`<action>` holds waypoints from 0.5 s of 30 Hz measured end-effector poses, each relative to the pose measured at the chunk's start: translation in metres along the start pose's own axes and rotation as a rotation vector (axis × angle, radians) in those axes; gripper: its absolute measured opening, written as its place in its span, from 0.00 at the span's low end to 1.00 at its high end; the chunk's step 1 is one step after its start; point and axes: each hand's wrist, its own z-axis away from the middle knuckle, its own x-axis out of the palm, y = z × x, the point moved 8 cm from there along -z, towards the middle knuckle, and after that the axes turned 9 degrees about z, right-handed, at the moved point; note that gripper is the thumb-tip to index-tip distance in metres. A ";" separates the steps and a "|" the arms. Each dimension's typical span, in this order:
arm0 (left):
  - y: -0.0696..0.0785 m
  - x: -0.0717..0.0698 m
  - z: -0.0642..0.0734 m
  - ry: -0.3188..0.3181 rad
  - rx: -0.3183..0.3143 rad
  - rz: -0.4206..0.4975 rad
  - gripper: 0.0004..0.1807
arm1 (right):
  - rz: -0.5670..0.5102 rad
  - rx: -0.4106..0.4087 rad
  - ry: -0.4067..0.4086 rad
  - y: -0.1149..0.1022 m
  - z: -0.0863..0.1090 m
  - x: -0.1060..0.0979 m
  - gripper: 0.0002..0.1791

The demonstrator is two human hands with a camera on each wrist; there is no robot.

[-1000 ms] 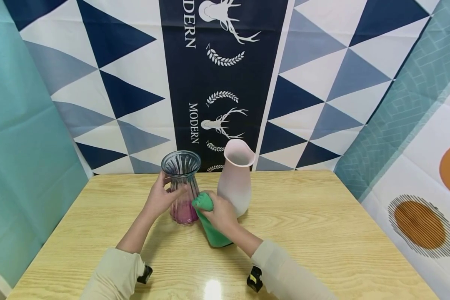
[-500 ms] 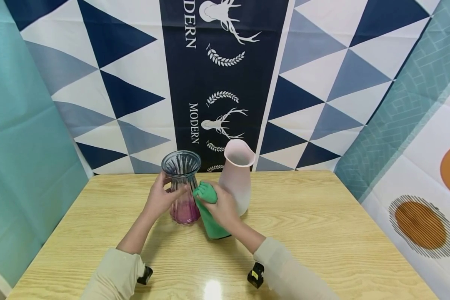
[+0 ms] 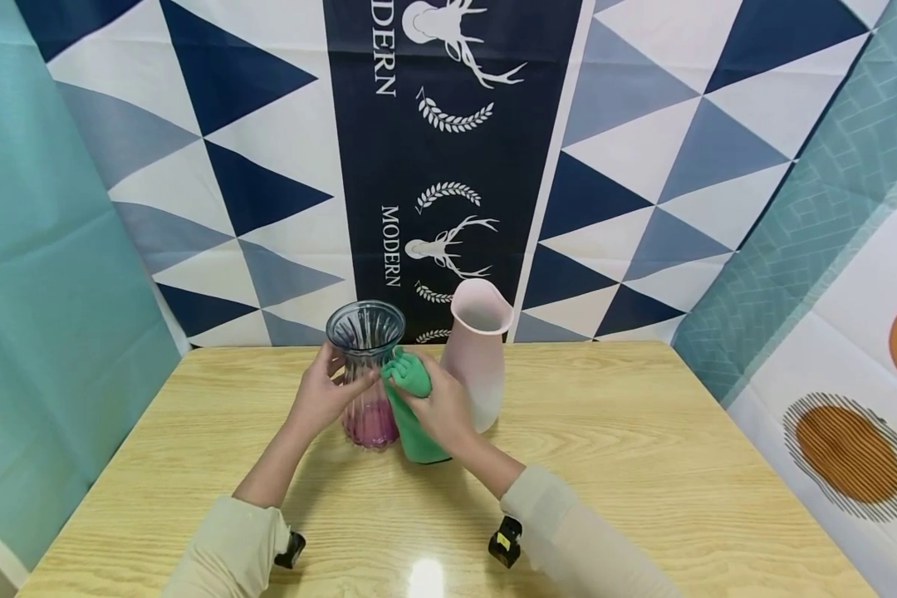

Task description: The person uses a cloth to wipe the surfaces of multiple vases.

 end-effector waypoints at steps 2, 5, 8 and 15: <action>0.000 0.000 0.000 -0.003 0.001 -0.004 0.42 | 0.001 0.006 -0.010 0.002 0.001 0.001 0.26; 0.000 0.001 0.000 -0.006 0.003 -0.011 0.42 | 0.015 0.010 -0.024 0.003 0.003 0.003 0.26; 0.000 0.002 -0.001 -0.011 0.007 -0.014 0.42 | 0.044 0.016 -0.047 0.005 0.004 0.005 0.25; -0.002 0.002 -0.002 -0.016 0.005 -0.001 0.42 | 0.141 0.033 -0.127 0.010 0.011 0.014 0.28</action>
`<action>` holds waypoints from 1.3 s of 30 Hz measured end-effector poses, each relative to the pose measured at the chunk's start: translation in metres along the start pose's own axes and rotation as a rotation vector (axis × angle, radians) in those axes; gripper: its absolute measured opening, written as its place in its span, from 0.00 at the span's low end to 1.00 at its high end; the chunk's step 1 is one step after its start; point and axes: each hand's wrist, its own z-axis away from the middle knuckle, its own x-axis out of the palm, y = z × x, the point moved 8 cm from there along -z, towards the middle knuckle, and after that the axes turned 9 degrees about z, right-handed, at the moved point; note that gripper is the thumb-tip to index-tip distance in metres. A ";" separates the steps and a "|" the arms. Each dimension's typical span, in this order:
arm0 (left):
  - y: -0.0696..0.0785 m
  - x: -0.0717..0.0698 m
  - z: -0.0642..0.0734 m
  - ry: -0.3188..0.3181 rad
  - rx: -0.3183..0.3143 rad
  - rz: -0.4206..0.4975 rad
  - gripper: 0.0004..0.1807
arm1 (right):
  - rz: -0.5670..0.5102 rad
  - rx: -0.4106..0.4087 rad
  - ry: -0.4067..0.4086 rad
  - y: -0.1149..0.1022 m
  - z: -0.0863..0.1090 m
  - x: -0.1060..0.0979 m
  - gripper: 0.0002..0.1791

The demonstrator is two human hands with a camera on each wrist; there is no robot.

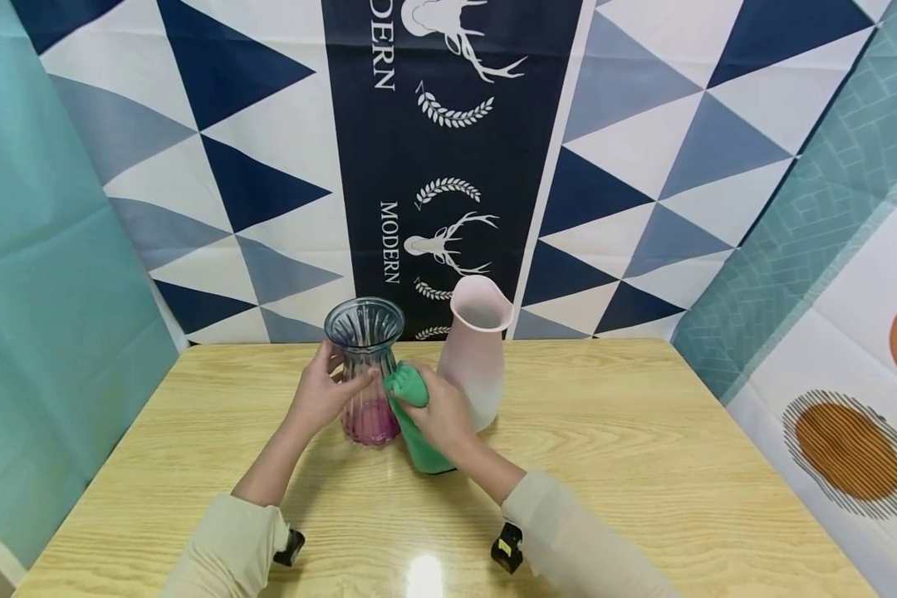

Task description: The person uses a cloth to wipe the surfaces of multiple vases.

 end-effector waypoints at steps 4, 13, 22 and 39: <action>0.000 -0.001 0.000 0.005 -0.006 -0.006 0.42 | 0.041 -0.002 -0.042 0.001 0.004 0.004 0.29; 0.004 -0.003 0.001 0.027 0.032 -0.015 0.42 | 0.145 0.016 -0.131 0.007 0.012 0.017 0.28; 0.004 -0.004 0.002 0.058 0.057 -0.043 0.43 | 0.221 0.000 -0.217 0.006 0.016 0.021 0.27; 0.007 -0.001 0.002 0.064 0.061 -0.057 0.39 | -0.143 -0.052 0.151 -0.002 0.002 -0.018 0.26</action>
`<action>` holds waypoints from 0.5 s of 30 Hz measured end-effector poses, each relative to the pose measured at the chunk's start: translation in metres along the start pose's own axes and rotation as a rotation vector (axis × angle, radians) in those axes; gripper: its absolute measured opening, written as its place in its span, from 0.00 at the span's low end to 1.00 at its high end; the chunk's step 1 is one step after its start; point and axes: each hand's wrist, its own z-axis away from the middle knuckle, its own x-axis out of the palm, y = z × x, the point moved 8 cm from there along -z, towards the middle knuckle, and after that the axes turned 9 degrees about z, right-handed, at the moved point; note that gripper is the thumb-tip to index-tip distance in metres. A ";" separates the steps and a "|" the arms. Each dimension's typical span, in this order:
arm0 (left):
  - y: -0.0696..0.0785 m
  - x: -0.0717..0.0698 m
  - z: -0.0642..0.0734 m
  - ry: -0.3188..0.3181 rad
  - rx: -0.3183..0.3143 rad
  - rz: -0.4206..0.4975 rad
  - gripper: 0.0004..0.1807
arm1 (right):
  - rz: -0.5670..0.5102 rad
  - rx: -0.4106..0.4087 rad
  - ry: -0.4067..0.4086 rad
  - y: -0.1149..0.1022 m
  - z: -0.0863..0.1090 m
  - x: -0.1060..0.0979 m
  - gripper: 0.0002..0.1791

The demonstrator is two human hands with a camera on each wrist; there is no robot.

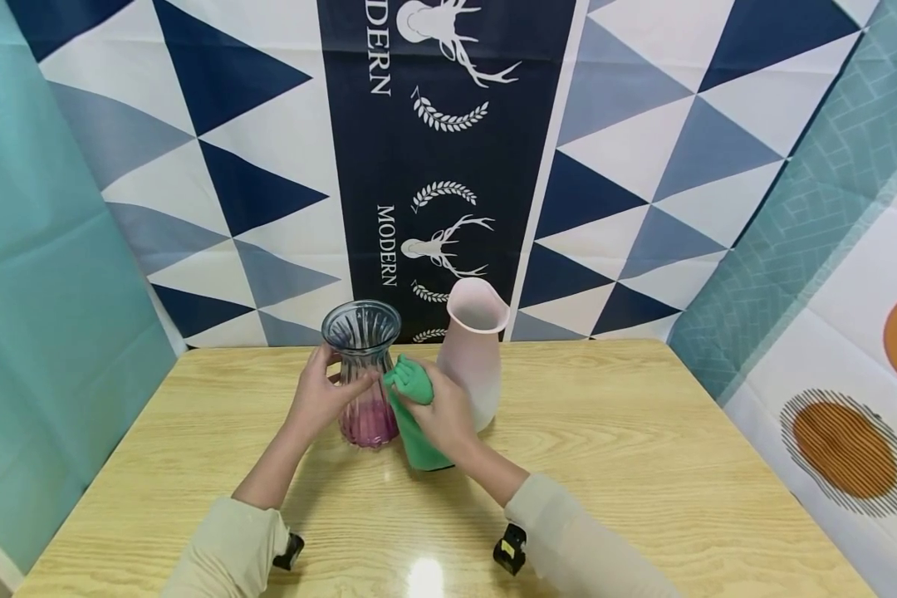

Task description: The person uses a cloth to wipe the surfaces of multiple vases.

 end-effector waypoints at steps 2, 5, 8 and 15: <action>0.000 0.000 0.000 -0.008 0.000 0.011 0.38 | -0.023 -0.011 0.050 -0.002 -0.004 -0.004 0.25; 0.000 0.000 0.001 -0.018 -0.004 0.030 0.37 | -0.046 -0.018 0.086 -0.005 -0.010 -0.008 0.26; 0.012 0.000 0.005 -0.026 -0.028 0.040 0.35 | -0.042 -0.017 0.070 -0.008 -0.014 -0.008 0.26; 0.009 0.000 0.003 -0.039 -0.087 0.037 0.35 | 0.017 0.006 0.002 -0.010 -0.013 0.000 0.25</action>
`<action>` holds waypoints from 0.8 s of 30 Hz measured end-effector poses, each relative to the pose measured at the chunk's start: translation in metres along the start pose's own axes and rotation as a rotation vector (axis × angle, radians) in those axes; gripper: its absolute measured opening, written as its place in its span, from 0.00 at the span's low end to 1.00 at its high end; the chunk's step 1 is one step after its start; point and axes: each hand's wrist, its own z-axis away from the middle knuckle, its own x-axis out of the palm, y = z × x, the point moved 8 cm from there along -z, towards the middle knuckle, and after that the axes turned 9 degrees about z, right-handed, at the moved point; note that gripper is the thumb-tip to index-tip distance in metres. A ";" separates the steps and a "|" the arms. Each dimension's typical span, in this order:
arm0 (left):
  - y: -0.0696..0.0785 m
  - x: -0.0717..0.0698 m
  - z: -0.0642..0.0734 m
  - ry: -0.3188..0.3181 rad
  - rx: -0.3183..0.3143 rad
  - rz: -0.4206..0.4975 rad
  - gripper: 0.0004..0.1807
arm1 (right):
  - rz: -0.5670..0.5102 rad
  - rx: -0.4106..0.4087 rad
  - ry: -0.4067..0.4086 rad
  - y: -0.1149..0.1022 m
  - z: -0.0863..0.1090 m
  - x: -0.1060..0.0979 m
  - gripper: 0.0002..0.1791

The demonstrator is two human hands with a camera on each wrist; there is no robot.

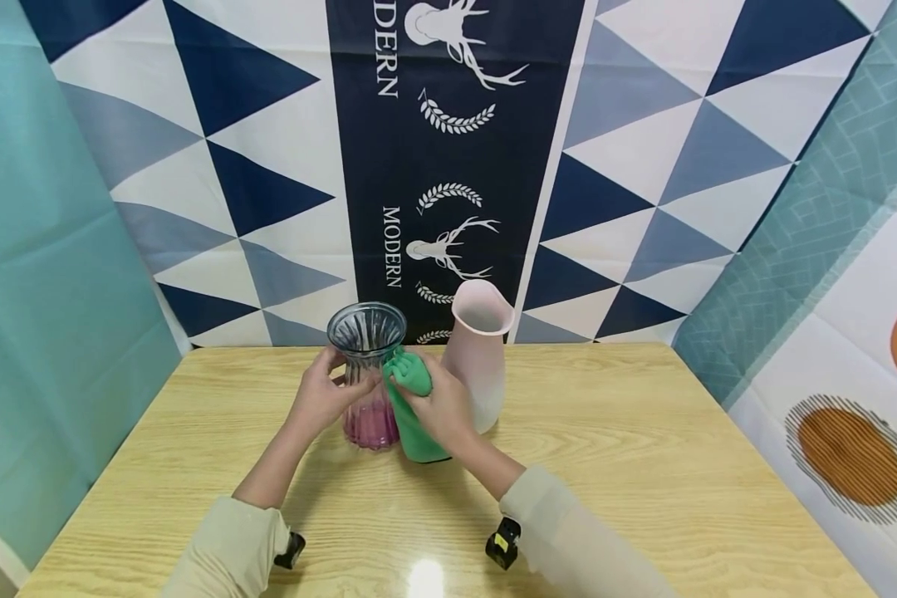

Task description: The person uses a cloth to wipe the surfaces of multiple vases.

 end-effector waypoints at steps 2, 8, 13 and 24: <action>-0.009 0.000 -0.003 -0.001 -0.007 0.002 0.36 | 0.015 0.013 -0.020 0.003 0.002 0.003 0.24; -0.014 -0.002 -0.005 -0.009 0.011 -0.005 0.37 | 0.052 0.035 -0.070 0.008 0.008 0.009 0.25; -0.012 -0.001 -0.005 -0.011 0.023 -0.014 0.37 | 0.083 0.057 -0.130 0.013 0.017 0.014 0.25; -0.012 0.001 -0.004 -0.003 0.025 -0.024 0.38 | 0.215 0.069 -0.256 0.020 0.031 0.023 0.25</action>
